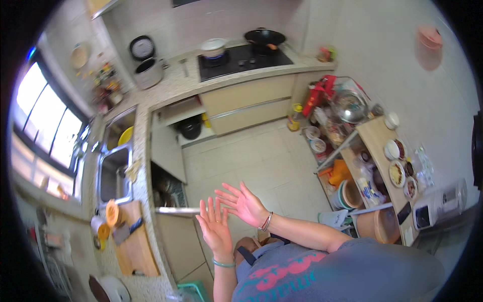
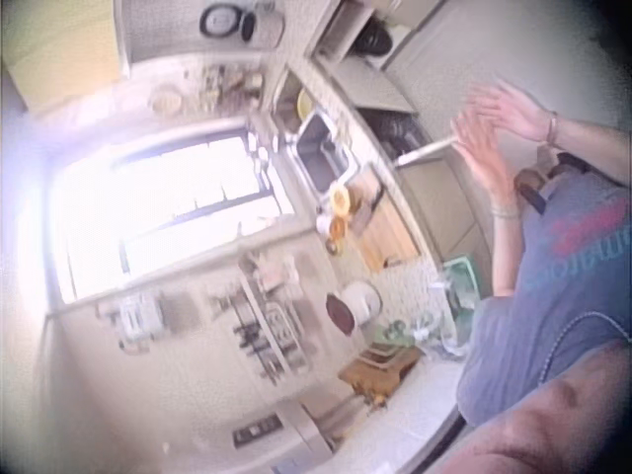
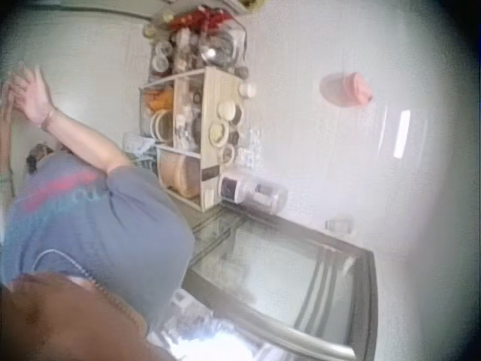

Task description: The person wraps a halved pumpkin in a plastic bag and places it into the refrigerator. They repeat this process with a second halved pumpkin, securing the bag and storing it in the fridge.

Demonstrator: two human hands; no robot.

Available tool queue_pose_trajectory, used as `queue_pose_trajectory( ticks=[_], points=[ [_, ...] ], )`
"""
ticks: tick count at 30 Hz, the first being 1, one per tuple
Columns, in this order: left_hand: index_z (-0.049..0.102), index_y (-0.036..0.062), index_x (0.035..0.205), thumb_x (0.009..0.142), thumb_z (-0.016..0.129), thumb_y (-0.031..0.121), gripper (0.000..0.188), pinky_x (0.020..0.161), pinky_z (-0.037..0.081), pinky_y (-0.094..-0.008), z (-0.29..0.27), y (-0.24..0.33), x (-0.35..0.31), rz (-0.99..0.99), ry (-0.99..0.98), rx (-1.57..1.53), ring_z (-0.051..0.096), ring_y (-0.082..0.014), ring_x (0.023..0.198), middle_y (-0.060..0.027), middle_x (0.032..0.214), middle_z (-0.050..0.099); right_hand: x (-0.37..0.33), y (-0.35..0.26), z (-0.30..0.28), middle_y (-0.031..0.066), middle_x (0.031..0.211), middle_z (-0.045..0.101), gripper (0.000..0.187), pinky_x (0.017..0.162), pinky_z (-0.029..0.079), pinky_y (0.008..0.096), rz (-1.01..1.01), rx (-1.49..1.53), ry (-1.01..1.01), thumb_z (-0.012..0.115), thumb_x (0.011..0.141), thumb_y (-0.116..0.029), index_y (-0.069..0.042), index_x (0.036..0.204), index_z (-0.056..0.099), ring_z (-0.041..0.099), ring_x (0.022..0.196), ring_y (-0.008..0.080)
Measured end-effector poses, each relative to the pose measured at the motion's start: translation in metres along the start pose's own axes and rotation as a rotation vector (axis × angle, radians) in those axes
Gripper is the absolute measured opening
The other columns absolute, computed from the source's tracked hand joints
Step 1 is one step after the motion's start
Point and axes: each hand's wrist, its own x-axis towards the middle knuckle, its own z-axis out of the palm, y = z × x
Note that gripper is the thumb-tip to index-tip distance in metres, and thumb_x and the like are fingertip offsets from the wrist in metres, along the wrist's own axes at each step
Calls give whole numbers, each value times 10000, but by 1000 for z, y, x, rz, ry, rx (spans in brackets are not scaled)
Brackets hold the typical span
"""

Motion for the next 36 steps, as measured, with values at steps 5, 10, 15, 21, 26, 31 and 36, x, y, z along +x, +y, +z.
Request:
queue_pose_trajectory(
  ticks=[5,10,15,21,26,31,36],
  points=[
    [234,63,1475,1022,296,445,596,1136,243,-446,67,-69,85,-258,-160,-84,301,-298,1388,-173,1513,275,5,-91,-57,100,1481,376,655,1090,292,388,-268,91,113,267,995,-545,-93,1469,292,355,1353,217],
    [276,75,1463,1024,371,341,521,1133,277,-418,125,-141,159,-517,-287,-75,324,-271,1378,-150,1501,310,6,-180,-107,97,1489,364,653,1088,294,383,-463,99,240,274,996,-537,-83,1465,296,368,1341,223],
    [326,73,1438,1018,401,299,482,1121,310,-402,168,-214,239,-706,-317,-51,353,-256,1359,-142,1481,343,39,-260,-157,101,1461,405,659,1104,263,391,-570,119,348,297,991,-541,-64,1445,330,386,1324,234],
    [359,74,1414,1014,414,294,460,1108,317,-406,252,-279,351,-851,-314,20,385,-241,1325,-126,1447,392,74,-373,-213,122,1396,478,609,1058,344,393,-663,181,448,344,994,-500,-35,1380,415,466,1256,245],
    [393,80,1390,1007,434,292,440,1089,334,-403,309,-344,419,-965,-340,92,409,-233,1303,-110,1413,436,78,-458,-259,128,1322,545,531,1018,401,404,-791,324,585,378,996,-457,-32,1289,505,524,1196,263],
    [436,106,1366,1001,449,277,403,1081,351,-393,351,-421,463,-1068,-332,68,448,-216,1267,-79,1368,488,68,-538,-319,97,1196,628,442,985,435,412,-884,389,729,415,993,-421,-53,1158,594,580,1103,252],
    [426,113,1375,1002,443,290,413,1076,347,-391,393,-499,503,-1086,-332,87,445,-213,1267,-74,1357,498,60,-650,-385,91,1186,633,413,970,449,403,-919,336,766,407,1000,-397,-58,1140,597,588,1089,232]
  ],
)
